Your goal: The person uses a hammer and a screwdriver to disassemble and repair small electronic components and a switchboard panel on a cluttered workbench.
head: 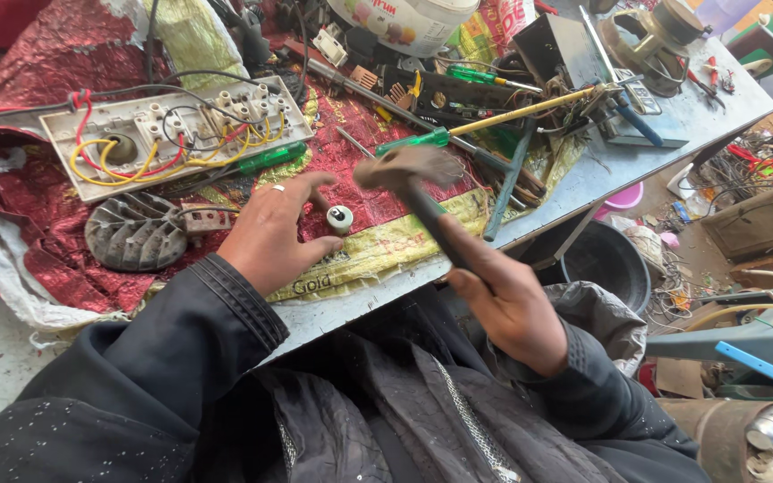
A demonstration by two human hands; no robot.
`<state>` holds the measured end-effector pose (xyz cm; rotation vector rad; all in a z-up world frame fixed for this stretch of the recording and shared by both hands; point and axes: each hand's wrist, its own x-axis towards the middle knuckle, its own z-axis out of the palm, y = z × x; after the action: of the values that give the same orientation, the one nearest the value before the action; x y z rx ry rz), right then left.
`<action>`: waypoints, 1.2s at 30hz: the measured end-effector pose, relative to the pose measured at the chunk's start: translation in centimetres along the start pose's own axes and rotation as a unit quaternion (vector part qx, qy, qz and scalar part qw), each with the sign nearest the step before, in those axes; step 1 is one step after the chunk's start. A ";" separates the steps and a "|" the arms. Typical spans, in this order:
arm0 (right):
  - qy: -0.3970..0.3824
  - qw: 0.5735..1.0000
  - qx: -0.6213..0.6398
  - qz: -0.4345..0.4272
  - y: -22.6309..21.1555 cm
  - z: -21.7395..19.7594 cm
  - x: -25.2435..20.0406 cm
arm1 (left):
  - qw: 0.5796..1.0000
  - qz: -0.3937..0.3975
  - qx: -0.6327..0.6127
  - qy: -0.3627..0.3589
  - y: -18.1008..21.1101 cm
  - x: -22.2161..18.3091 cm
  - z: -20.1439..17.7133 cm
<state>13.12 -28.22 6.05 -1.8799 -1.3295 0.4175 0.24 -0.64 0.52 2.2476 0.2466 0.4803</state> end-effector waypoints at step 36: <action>-0.076 0.976 -0.197 0.048 1.9 1.9 1.4 | 0.992 0.100 0.049 0.052 -2.6 -0.2 1.3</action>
<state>13.71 -26.48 3.64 -2.2845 -1.5105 0.3719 0.58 0.14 -2.32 2.3584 0.0997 0.7054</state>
